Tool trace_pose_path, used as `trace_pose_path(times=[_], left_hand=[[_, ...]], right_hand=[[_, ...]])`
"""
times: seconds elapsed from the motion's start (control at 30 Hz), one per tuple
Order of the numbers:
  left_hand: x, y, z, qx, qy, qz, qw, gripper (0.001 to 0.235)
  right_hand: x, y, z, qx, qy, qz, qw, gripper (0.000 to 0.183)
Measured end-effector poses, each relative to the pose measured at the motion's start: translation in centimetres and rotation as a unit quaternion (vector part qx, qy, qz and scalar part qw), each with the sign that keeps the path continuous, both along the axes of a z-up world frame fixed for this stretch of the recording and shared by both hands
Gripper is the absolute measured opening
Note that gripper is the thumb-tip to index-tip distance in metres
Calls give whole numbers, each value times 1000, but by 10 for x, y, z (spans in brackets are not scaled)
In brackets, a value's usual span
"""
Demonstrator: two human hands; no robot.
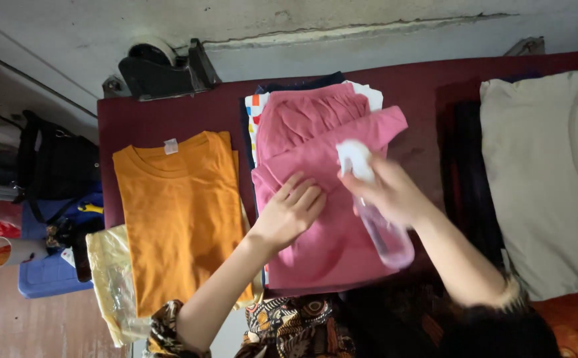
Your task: Spray folded clothes with a liquid freshener and stack them together.
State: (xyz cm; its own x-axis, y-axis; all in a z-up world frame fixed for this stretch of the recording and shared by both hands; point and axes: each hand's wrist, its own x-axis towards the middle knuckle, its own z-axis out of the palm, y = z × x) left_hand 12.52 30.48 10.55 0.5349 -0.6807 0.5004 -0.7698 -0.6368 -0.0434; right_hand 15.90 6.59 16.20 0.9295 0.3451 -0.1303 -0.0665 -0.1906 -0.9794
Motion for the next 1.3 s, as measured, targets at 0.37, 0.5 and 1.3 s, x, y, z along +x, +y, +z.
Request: trace_pose_path(times=[0.37, 0.5, 1.3], left_hand=[[33, 9, 13, -66, 97, -12, 993, 35], [78, 13, 32, -238, 259, 51, 935, 19], [94, -38, -29, -96, 137, 357, 919, 57]], right_hand=[[71, -20, -17, 129, 45, -127, 982, 26], [68, -28, -22, 110, -168, -50, 978, 30], [64, 55, -92, -440, -341, -119, 822, 59]])
